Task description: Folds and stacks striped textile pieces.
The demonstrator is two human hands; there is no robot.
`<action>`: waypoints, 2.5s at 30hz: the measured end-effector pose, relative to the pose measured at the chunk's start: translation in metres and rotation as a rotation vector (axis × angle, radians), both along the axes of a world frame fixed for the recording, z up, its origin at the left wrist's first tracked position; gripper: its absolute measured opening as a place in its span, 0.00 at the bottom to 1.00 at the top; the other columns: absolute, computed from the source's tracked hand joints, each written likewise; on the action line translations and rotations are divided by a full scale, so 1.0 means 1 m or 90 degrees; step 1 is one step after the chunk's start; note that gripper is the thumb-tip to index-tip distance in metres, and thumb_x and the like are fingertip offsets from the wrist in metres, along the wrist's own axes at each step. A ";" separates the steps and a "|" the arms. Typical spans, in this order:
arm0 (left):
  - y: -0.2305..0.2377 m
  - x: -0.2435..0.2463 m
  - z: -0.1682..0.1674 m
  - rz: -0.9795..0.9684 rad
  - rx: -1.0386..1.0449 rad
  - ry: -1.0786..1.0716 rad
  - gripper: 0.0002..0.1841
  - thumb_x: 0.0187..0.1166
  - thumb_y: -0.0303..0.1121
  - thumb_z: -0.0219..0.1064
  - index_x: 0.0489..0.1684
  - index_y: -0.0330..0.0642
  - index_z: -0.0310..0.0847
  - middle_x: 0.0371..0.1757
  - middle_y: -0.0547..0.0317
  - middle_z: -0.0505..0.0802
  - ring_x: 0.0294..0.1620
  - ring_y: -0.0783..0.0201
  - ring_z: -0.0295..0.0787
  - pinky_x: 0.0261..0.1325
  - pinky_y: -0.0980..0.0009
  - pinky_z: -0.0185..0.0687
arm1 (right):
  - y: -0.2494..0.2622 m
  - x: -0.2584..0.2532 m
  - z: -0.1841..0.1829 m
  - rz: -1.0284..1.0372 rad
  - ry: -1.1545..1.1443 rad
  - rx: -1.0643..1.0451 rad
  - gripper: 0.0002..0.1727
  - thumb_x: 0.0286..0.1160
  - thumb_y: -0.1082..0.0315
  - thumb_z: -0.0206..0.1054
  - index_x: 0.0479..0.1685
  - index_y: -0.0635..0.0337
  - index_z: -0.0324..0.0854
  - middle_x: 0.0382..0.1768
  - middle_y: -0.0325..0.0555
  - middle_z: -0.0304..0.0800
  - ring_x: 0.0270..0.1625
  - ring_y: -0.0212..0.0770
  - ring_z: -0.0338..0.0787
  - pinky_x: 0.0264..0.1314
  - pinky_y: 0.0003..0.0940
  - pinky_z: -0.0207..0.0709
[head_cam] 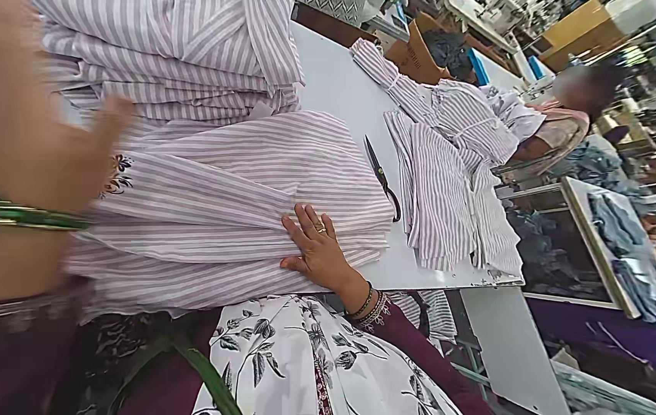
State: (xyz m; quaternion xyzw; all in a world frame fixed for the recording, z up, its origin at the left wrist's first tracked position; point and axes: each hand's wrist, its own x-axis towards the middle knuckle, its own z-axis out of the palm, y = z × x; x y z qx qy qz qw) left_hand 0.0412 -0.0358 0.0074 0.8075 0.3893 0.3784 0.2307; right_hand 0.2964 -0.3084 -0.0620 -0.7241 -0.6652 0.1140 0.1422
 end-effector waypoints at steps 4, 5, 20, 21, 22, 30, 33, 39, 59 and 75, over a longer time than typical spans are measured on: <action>-0.090 0.144 -0.015 -0.345 -0.018 0.284 0.40 0.86 0.55 0.59 0.92 0.36 0.56 0.95 0.36 0.53 0.96 0.30 0.35 0.88 0.27 0.28 | 0.000 0.000 0.000 0.001 0.020 0.007 0.47 0.74 0.27 0.50 0.86 0.50 0.71 0.88 0.58 0.63 0.91 0.64 0.60 0.87 0.76 0.40; -0.095 0.166 -0.026 -0.354 -0.053 0.362 0.41 0.86 0.55 0.60 0.92 0.38 0.56 0.96 0.38 0.52 0.96 0.33 0.33 0.89 0.29 0.26 | -0.003 0.002 0.000 0.008 0.026 0.004 0.46 0.74 0.29 0.52 0.86 0.51 0.71 0.89 0.57 0.63 0.91 0.63 0.59 0.87 0.74 0.40; -0.067 0.213 -0.091 -0.145 -0.077 0.455 0.53 0.71 0.66 0.69 0.96 0.47 0.50 0.97 0.42 0.50 0.95 0.28 0.30 0.78 0.12 0.22 | -0.190 0.286 0.079 -0.483 0.010 0.199 0.19 0.90 0.67 0.53 0.64 0.69 0.85 0.59 0.63 0.91 0.62 0.58 0.91 0.68 0.59 0.79; -0.061 0.210 -0.100 -0.143 -0.074 0.446 0.54 0.71 0.67 0.68 0.96 0.47 0.51 0.97 0.43 0.49 0.96 0.29 0.28 0.78 0.12 0.21 | -0.202 0.318 0.079 -0.556 -0.021 0.188 0.20 0.91 0.67 0.51 0.67 0.69 0.83 0.60 0.65 0.90 0.62 0.61 0.90 0.68 0.62 0.78; -0.058 0.209 -0.105 -0.141 -0.065 0.443 0.53 0.72 0.69 0.65 0.96 0.47 0.52 0.97 0.43 0.49 0.96 0.29 0.28 0.79 0.12 0.20 | -0.211 0.344 0.076 -0.624 -0.038 0.151 0.21 0.92 0.65 0.50 0.70 0.69 0.80 0.62 0.67 0.88 0.65 0.63 0.88 0.70 0.64 0.75; -0.068 0.218 -0.092 -0.056 -0.107 0.484 0.50 0.75 0.64 0.68 0.97 0.51 0.49 0.97 0.42 0.46 0.95 0.27 0.23 0.76 0.11 0.18 | -0.216 0.424 0.058 -0.793 -0.080 -0.059 0.16 0.85 0.63 0.59 0.44 0.70 0.85 0.44 0.71 0.90 0.53 0.70 0.90 0.52 0.72 0.75; -0.063 0.215 -0.101 -0.052 -0.096 0.458 0.52 0.71 0.67 0.67 0.96 0.52 0.51 0.97 0.44 0.46 0.96 0.29 0.22 0.77 0.13 0.15 | -0.245 0.444 0.039 -0.794 0.123 0.201 0.13 0.84 0.67 0.61 0.36 0.69 0.82 0.26 0.52 0.78 0.32 0.45 0.77 0.42 0.46 0.70; -0.085 0.225 -0.073 -0.033 -0.122 0.500 0.49 0.75 0.59 0.71 0.96 0.51 0.52 0.97 0.43 0.50 0.95 0.29 0.29 0.79 0.14 0.20 | -0.258 0.433 0.037 -0.697 0.406 0.632 0.13 0.83 0.75 0.52 0.29 0.56 0.74 0.22 0.27 0.77 0.27 0.20 0.80 0.38 0.19 0.79; -0.104 0.228 -0.067 -0.045 -0.161 0.226 0.36 0.90 0.49 0.44 0.90 0.30 0.58 0.90 0.38 0.67 0.95 0.42 0.50 0.93 0.37 0.29 | -0.045 0.167 0.037 0.277 0.141 -0.236 0.45 0.76 0.42 0.67 0.92 0.52 0.59 0.94 0.60 0.46 0.96 0.63 0.41 0.91 0.68 0.32; -0.066 0.184 -0.058 0.120 -0.181 0.473 0.47 0.83 0.63 0.57 0.94 0.38 0.51 0.95 0.35 0.52 0.95 0.30 0.36 0.88 0.26 0.29 | -0.066 0.179 0.010 0.270 0.066 -0.040 0.48 0.72 0.34 0.63 0.89 0.56 0.64 0.90 0.56 0.61 0.92 0.59 0.60 0.90 0.60 0.47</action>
